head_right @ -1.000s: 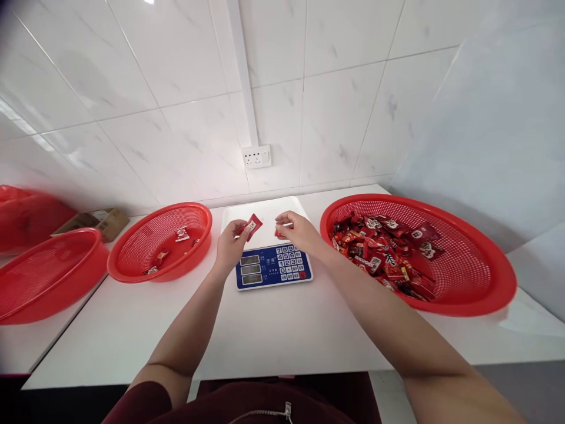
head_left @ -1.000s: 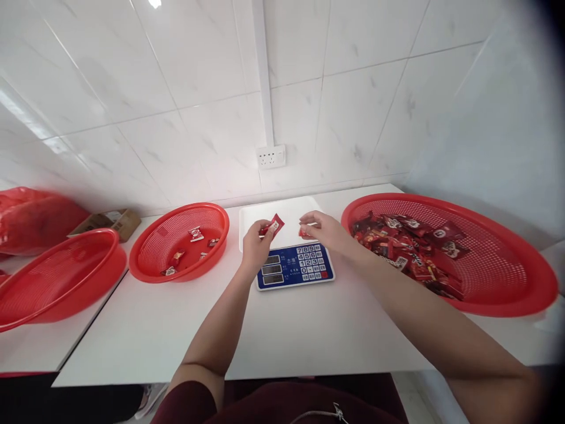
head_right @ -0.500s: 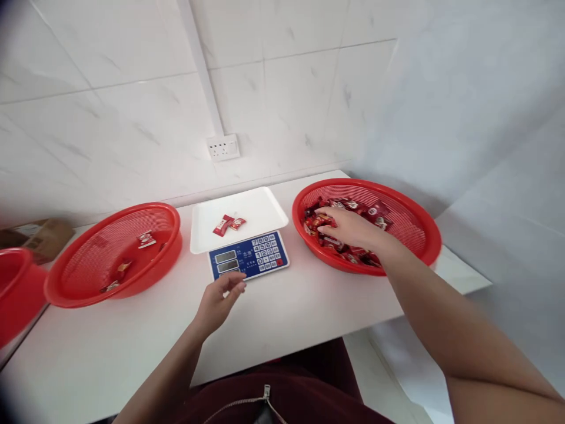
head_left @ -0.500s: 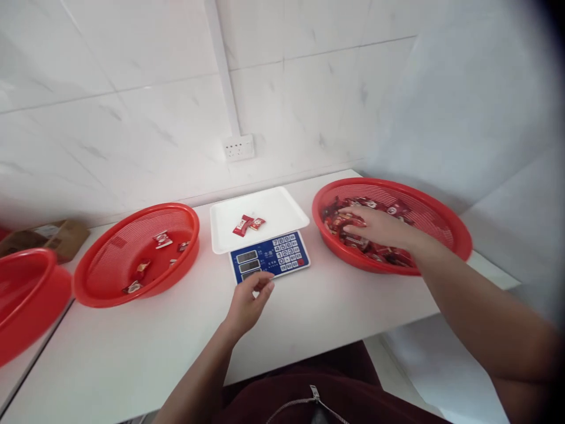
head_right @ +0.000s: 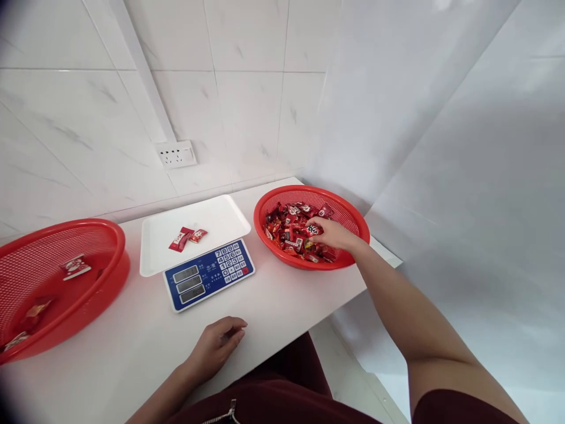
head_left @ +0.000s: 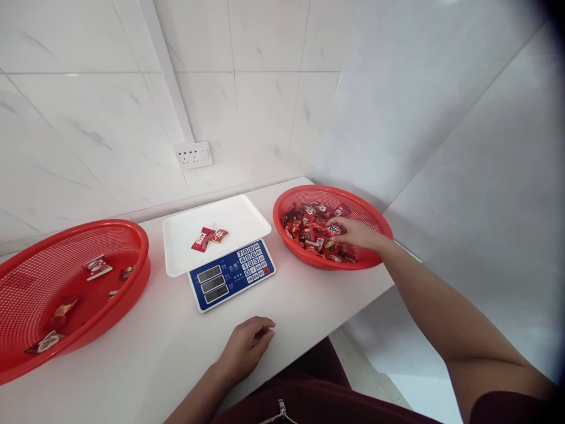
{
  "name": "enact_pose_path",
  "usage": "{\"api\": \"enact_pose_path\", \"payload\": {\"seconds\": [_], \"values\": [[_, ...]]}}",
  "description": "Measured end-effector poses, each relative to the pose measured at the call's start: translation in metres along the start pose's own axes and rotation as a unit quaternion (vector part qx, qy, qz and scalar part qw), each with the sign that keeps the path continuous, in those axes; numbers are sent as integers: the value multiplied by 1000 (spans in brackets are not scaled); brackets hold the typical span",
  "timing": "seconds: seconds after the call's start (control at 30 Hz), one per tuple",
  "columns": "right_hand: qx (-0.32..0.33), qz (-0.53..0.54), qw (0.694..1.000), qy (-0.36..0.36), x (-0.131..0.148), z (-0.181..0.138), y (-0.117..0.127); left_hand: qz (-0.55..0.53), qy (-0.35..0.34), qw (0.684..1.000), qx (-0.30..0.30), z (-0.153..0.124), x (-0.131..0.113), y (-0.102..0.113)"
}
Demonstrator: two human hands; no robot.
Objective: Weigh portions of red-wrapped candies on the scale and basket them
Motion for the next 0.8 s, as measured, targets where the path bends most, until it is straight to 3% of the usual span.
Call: {"api": "enact_pose_path", "payload": {"seconds": [0.2,0.3,0.43,0.67,0.8], "values": [[-152,111,982,9,15,0,21,-28,18,999,-4,2,0,2],[-189,189,963,20,33,1,23,-34,20,999,-5,2,0,2],[-149,276,947,66,82,15,7,-22,17,1000,-6,1,-2,1],[-56,355,923,138,175,70,-48,-35,37,999,-3,1,2,2],[-23,292,937,191,200,81,-61,-34,36,999,-7,1,5,2]]}}
Point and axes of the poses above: each hand's wrist, its own z-axis towards the middle knuckle, its own y-axis out of the back of the hand, x = y × z, the point moved 4 cm from there along z, towards the middle knuckle, and after that the axes turned 13 degrees about y, right-handed, at the moved point
